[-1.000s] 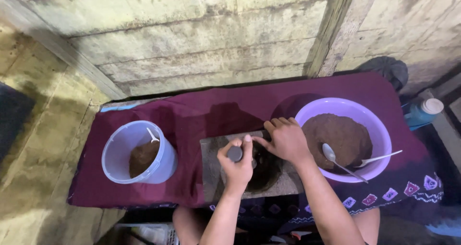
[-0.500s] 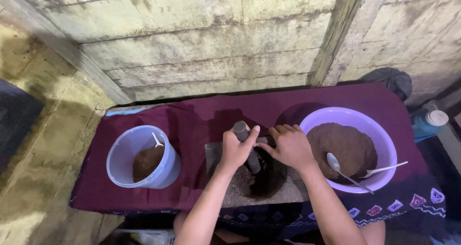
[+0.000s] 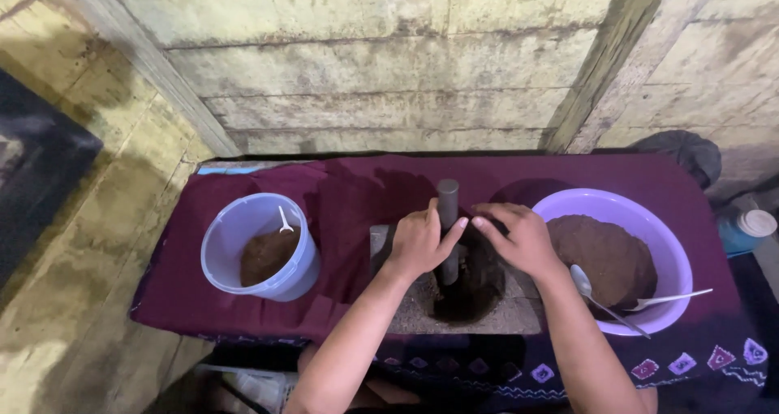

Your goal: Grinding and mixing a brown powder in a stone mortar using a pestle and a spoon to ensure a fine consistency.

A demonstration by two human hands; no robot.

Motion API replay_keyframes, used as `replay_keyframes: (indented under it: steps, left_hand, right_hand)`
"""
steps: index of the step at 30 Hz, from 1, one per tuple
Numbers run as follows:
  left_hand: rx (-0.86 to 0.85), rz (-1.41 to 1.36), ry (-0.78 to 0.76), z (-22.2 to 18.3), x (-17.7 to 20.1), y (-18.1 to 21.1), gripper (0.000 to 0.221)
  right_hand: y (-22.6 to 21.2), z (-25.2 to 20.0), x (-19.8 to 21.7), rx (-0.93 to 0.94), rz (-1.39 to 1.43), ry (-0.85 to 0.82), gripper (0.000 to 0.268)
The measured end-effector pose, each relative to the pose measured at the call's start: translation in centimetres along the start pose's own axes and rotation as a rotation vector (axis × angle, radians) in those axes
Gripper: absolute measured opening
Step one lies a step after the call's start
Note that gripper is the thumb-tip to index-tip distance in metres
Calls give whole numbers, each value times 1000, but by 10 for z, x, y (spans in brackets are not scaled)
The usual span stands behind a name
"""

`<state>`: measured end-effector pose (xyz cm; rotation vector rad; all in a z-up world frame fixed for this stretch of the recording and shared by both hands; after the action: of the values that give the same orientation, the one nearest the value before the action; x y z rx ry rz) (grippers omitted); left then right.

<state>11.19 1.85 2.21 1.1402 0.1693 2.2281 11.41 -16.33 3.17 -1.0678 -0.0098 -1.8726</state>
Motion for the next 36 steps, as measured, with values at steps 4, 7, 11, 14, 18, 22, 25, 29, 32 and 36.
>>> replay_keyframes:
  steps: [4, 7, 11, 14, 18, 22, 25, 29, 32, 36]
  left_hand:
    - [-5, -24, -78, -1, -3, 1, 57]
    - [-28, 10, -102, -4, -3, 2, 51]
    - [-42, 24, -223, 4, 8, 5, 54]
    - [-94, 174, -521, 10, 28, -2, 71]
    - [-109, 385, -715, 5, 36, -26, 64]
    - [-19, 363, -651, -1, 17, -34, 47]
    - [94, 416, -712, 1, 14, -32, 52]
    - [144, 351, -618, -2, 10, -34, 66]
    - [130, 338, -533, -7, 10, -33, 66]
    - [73, 313, -349, -14, 10, -32, 56]
  right_hand:
    - [-3, 6, 5, -33, 203, 86, 41]
    - [-30, 23, 6, -61, 551, 171, 57]
    - [-48, 46, -7, -124, 769, 269, 54]
    - [-43, 49, -18, -195, 809, 353, 45]
    - [-44, 34, -31, -290, 957, 461, 28]
    - [-73, 1, -43, -183, 861, 487, 58]
    - [-68, -38, -59, -32, 949, 718, 56]
    - [-66, -64, -58, 140, 909, 862, 44]
    - [-73, -60, -47, 90, 874, 854, 48]
    - [-81, -56, -38, 23, 875, 835, 43]
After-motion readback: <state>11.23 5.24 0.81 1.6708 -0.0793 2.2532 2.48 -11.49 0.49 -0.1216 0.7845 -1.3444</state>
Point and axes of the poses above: each hand's wrist, its own z-axis towards the middle knuckle, its own x-axis out of the back of the hand, y = z × x, the point moved 5 cm from there along z, towards the middle knuckle, and after that the axes turned 12 degrees about x, right-handed, at the moved point
